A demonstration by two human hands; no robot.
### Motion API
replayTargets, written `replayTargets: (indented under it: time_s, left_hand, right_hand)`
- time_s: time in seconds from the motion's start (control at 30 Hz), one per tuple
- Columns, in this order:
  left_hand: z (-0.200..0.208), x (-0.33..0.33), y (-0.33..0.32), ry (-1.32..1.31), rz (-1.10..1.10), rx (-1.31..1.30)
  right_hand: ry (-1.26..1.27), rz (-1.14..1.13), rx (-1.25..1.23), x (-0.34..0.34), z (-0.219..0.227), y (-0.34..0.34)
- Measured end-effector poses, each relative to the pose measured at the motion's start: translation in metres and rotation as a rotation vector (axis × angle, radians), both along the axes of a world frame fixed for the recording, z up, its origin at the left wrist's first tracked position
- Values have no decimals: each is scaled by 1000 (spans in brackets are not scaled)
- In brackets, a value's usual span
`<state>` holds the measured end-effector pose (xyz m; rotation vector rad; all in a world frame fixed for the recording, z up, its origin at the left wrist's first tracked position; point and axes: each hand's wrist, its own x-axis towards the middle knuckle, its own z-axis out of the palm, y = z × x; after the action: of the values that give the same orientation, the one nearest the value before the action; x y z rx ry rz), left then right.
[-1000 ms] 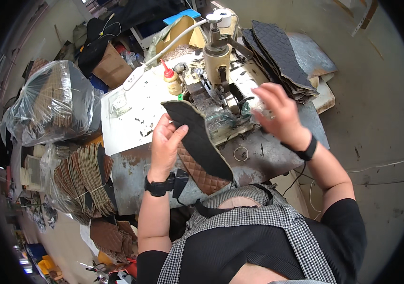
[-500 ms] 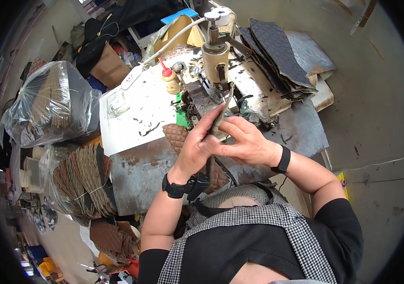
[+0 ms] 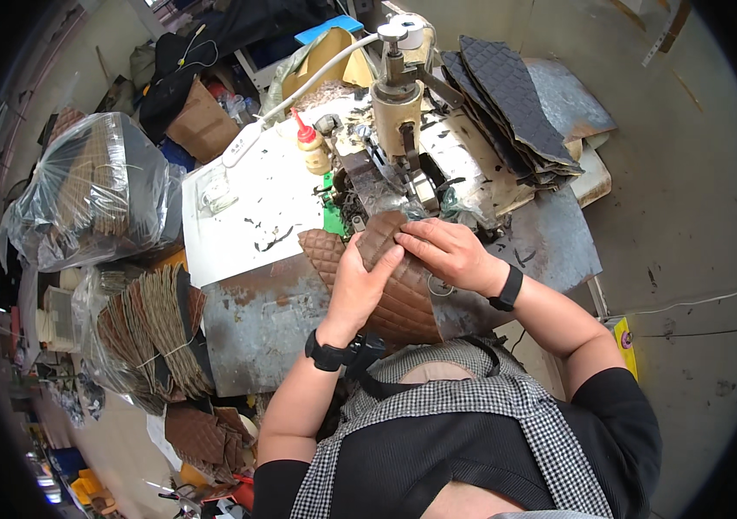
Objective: Sew and assemble various shoe components using a specialized sewing machine.
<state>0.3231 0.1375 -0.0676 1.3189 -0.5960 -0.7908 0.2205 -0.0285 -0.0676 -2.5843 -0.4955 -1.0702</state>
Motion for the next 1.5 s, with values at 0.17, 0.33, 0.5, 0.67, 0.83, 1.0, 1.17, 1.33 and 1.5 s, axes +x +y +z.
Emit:
replayTargets:
  time_s: [0.17,0.33,0.5,0.67,0.83,1.0,1.17,1.33,1.5]
  left_hand:
    - [0,-7,3,-129,97,-33]
    - [9,-6,-2,-97,73,1]
    - [2,-7,-18,46,23,-86]
    - [5,18,-12,-21,-35,83]
    - [9,54,2,-15,-82,159]
    - [6,58,-11,-123,-112,205]
    - [5,27,-26,-142,-181,87]
    - [7,52,-2,-47,29,115]
    - [-62,98,27,-410,327,391]
  right_hand:
    - [21,-98,92,-3,-11,1]
    - [7,-163,131,1,-10,-1]
    - [-46,-294,129,-6,-15,-17]
    - [-70,-286,126,-11,-9,-18]
    - [-56,-197,79,-4,-8,0]
    - [-46,-296,46,0,3,-4]
    - [-63,-306,-17,-18,27,-27]
    - [78,-315,556,-47,99,-53]
    - [216,-410,1079,-56,131,-136]
